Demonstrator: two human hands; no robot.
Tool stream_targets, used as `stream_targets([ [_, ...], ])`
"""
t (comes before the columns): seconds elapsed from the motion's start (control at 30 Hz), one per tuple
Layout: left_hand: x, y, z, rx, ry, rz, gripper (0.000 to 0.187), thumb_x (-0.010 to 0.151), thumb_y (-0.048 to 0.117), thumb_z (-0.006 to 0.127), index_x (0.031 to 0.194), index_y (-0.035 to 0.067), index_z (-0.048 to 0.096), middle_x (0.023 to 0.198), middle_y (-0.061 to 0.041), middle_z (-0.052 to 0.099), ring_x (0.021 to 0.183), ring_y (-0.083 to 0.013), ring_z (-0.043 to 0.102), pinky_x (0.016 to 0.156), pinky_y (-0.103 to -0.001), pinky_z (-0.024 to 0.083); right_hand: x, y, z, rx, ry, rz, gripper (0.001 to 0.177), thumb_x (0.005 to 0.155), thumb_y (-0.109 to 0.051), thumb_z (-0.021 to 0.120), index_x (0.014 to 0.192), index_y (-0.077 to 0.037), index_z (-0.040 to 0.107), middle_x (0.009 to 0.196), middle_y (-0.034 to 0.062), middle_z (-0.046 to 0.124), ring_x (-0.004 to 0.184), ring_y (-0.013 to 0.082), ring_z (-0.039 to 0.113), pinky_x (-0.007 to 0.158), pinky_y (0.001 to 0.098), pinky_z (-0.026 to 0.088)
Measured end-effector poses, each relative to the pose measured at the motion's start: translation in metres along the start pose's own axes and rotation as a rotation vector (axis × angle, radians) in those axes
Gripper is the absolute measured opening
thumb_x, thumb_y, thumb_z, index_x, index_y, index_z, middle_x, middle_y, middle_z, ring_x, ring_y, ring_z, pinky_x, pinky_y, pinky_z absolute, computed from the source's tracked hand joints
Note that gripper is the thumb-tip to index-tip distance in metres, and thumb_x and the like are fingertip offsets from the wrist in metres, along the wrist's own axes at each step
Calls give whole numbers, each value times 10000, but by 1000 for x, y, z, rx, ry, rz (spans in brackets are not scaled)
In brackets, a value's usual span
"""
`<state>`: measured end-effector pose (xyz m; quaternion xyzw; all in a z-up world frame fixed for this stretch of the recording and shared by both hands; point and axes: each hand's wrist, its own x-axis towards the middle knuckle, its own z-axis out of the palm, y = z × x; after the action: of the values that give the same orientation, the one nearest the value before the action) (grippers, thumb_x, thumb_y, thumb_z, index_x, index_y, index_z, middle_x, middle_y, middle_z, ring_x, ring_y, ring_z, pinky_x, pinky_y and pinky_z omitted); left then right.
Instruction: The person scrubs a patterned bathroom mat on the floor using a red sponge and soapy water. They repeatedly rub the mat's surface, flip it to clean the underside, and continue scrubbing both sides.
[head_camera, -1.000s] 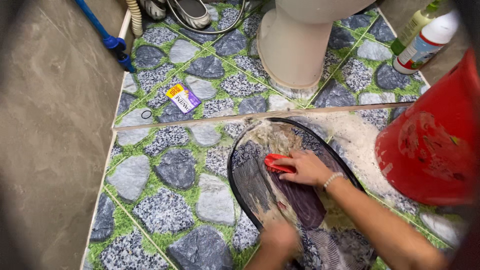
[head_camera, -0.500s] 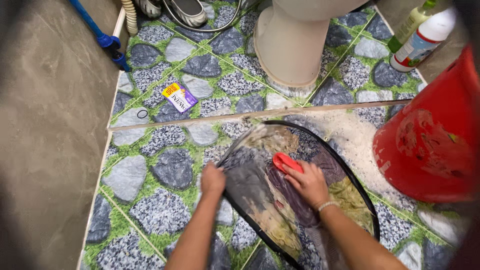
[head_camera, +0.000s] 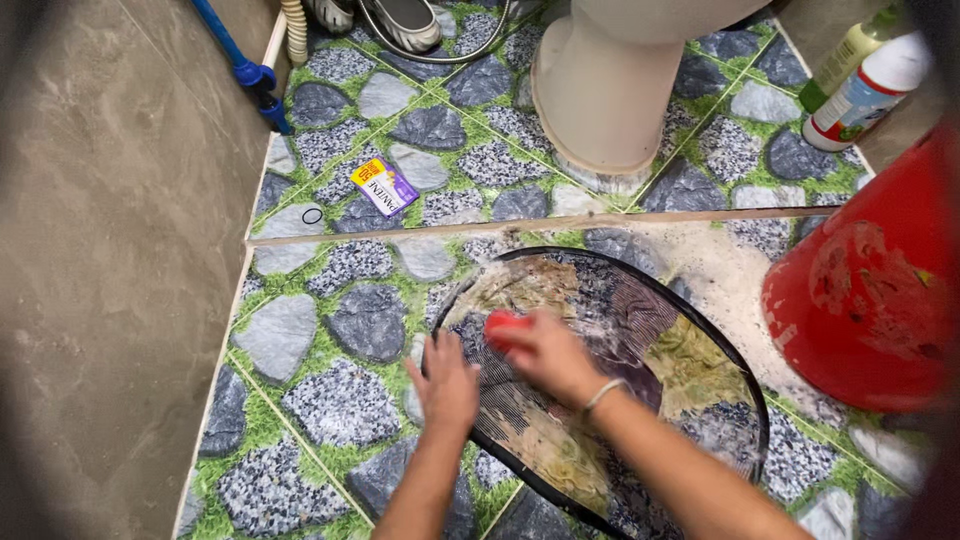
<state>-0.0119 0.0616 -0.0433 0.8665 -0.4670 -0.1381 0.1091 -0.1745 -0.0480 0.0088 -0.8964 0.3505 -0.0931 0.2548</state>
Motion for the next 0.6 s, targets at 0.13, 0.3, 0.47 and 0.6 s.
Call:
stream_targets([
  [0.13,0,-1,3,-56,-154,-53,975,934,555,600,1628,156,45,1724,-43,-78,1581,-287,-97,1167,-723,-44,11,-8,4,-41,-2,-204,462,865,-315,699,1326,-294,682,1175,141,639,1062,316,598,906,433,519],
  [0.3,13,-4,-17,0,-346,-93,1115,873,684,627,1638,223,-41,1727,14,-157,1577,-290,-154,1193,-710,-65,41,63,-86,41,346,168,419,901,-167,541,1271,-245,722,1194,140,698,901,276,727,821,415,602],
  [0.47,10,11,-37,-5,-320,-86,1373,692,773,741,1641,212,-76,1728,16,-149,1586,-286,-144,1188,-712,-60,23,7,-26,-18,81,90,372,919,-177,605,1280,-205,694,1250,108,719,1023,296,708,927,403,565],
  [0.6,10,11,-51,-6,-390,-104,1612,489,803,856,1640,222,-112,1726,4,-165,1586,-279,-160,1203,-677,-81,11,1,21,-89,17,-284,406,840,-257,694,1243,-230,727,1289,130,661,1126,350,634,929,447,514],
])
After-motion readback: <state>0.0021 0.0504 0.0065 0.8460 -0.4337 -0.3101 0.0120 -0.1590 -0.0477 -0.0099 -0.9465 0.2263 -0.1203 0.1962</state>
